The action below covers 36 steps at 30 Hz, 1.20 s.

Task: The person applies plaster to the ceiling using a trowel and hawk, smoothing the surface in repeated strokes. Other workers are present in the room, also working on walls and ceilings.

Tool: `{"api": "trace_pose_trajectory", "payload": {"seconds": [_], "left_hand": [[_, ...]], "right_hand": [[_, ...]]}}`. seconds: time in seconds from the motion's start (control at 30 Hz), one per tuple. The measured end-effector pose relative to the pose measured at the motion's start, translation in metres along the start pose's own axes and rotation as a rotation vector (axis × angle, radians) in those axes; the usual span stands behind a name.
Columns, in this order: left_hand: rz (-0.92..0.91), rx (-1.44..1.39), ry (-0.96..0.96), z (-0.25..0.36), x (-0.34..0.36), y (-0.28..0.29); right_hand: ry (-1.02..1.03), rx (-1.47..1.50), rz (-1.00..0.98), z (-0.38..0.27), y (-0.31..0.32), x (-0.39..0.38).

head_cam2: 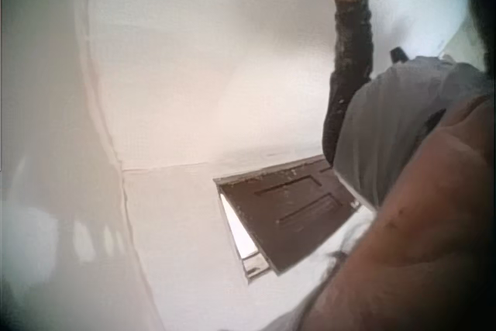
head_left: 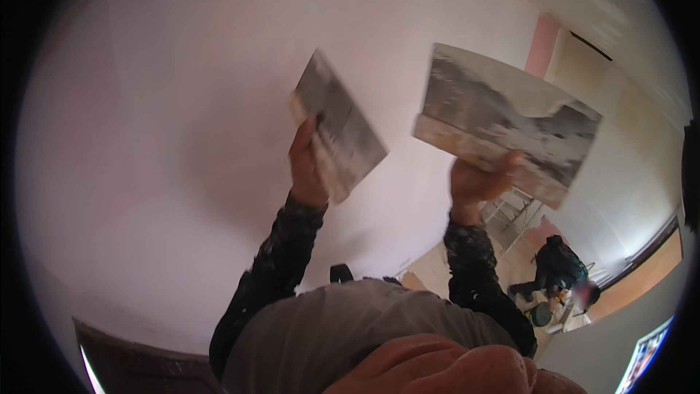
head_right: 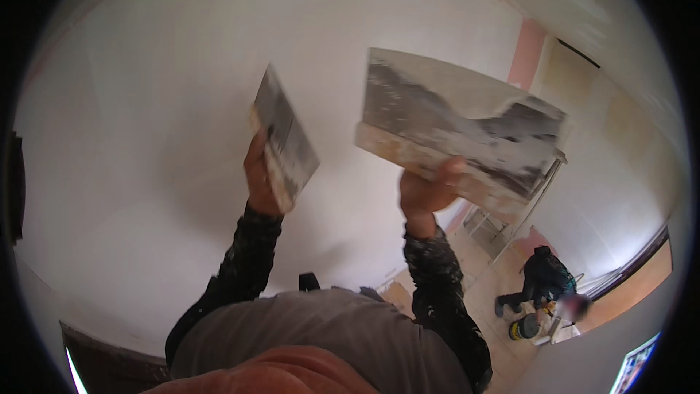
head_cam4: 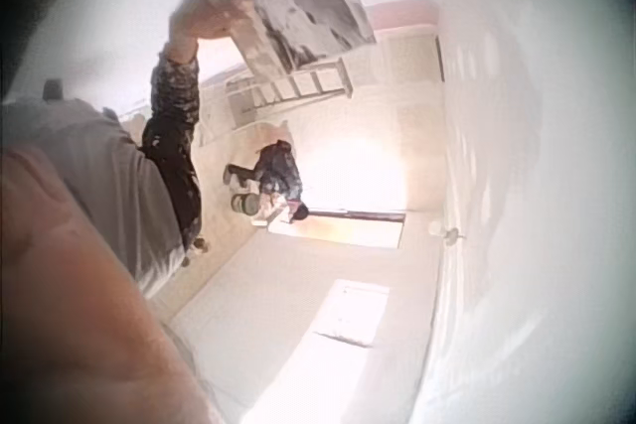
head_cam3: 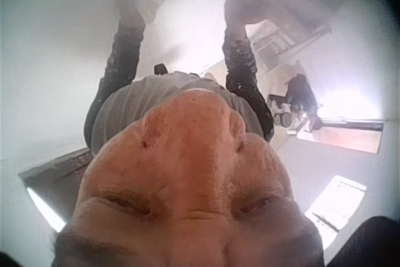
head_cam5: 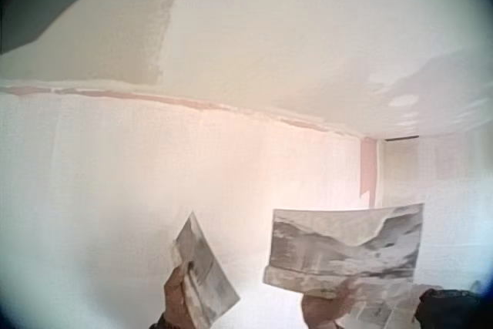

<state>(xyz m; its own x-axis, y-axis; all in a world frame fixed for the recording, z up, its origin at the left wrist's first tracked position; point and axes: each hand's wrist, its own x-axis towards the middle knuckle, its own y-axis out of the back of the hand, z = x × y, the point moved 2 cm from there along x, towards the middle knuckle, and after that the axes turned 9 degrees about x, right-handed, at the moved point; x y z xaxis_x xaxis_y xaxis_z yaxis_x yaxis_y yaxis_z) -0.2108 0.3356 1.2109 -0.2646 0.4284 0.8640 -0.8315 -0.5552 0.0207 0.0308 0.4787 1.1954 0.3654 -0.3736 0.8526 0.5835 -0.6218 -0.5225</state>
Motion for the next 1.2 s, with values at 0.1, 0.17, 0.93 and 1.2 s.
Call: {"api": "trace_pose_trajectory", "payload": {"seconds": [0.1,0.17,0.93,1.2], "left_hand": [[-0.031,-0.521,0.206,0.034,0.018,-0.035],[0.029,-0.717,0.35,-0.001,0.008,-0.004],[-0.208,0.141,-0.23,0.041,0.038,0.05],[-0.202,0.526,0.275,0.059,-0.039,0.087]], "right_hand": [[-0.005,-0.158,-0.313,-0.036,0.021,-0.007],[-0.086,0.055,-0.561,-0.069,0.024,-0.008],[-2.073,1.762,-0.588,-0.053,-0.052,0.103],[-1.609,2.285,-0.119,-0.057,-0.239,0.2]]}}
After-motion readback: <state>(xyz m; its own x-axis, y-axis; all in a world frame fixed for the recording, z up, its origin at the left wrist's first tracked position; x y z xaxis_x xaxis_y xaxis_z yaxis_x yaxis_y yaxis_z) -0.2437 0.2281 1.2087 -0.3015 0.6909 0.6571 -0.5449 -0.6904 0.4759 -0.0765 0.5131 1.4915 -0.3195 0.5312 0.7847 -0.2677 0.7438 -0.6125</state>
